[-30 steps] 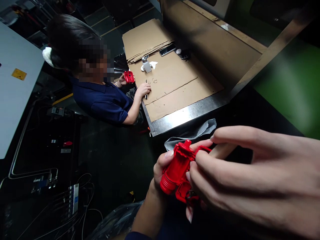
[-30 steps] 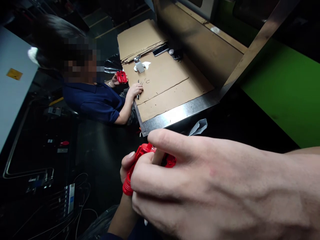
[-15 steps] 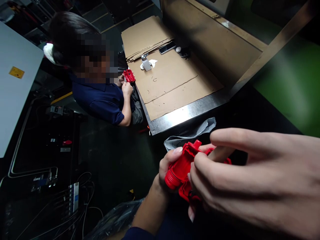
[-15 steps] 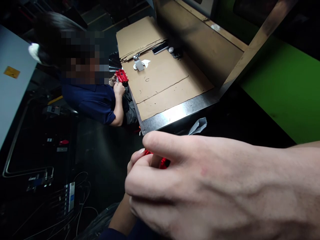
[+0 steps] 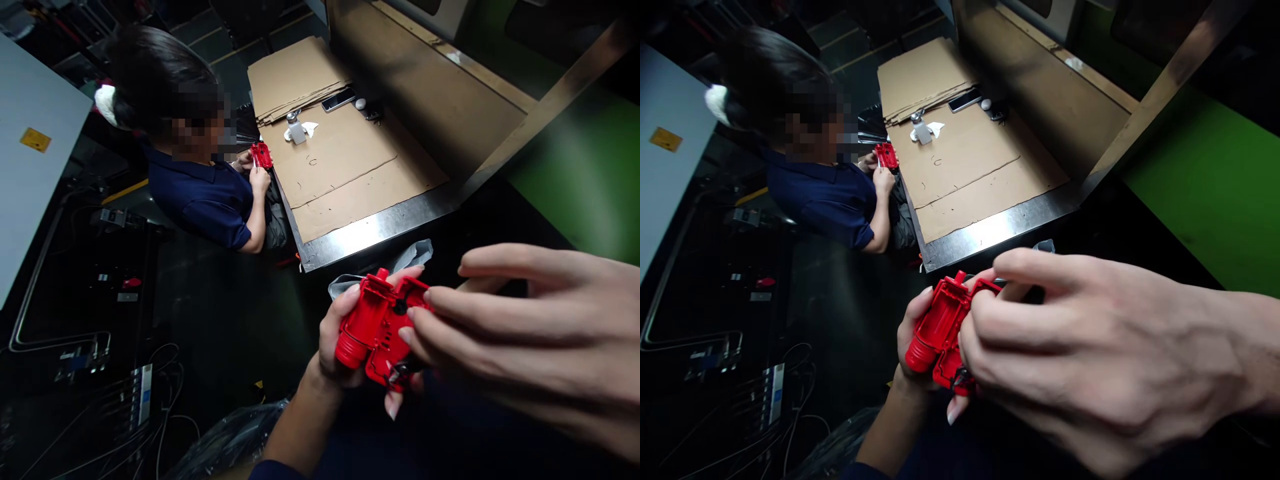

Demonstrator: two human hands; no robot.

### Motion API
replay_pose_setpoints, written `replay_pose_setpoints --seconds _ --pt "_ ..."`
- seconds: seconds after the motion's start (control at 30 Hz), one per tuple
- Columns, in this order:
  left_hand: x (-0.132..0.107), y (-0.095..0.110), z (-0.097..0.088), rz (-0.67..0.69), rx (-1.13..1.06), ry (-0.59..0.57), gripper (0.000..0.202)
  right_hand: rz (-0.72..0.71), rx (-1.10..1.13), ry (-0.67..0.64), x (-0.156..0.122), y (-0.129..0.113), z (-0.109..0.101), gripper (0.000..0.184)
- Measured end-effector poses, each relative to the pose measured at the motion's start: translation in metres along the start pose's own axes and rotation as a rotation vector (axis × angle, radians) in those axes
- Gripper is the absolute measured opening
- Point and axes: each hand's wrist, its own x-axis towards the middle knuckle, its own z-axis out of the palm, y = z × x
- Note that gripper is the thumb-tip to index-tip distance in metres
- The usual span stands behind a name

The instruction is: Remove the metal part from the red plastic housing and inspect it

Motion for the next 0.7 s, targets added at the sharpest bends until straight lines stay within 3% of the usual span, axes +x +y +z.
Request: replay_pose_setpoints --seconds 0.1,0.2,0.23,0.33,0.43,0.7 --pt "0.0 0.005 -0.006 0.0 -0.018 -0.031 0.062 -0.038 -0.31 0.064 -0.019 0.006 0.006 0.044" --pt "0.0 0.004 -0.01 0.113 0.038 -0.047 0.065 0.156 -0.156 0.262 -0.028 0.006 0.03 0.07" --pt "0.0 0.003 -0.01 0.172 0.069 -0.017 0.065 0.213 -0.048 0.3 -0.027 0.004 0.04 0.068" --pt "0.003 -0.006 -0.007 0.361 0.161 0.166 0.066 0.302 0.282 0.373 -0.019 -0.004 0.073 0.035" --pt "0.005 -0.014 -0.004 0.529 0.263 0.319 0.066 0.327 0.453 0.394 -0.011 -0.01 0.093 0.023" --pt "0.003 -0.021 -0.009 0.525 0.363 0.237 0.071 0.413 0.515 0.39 -0.019 -0.008 0.105 0.026"
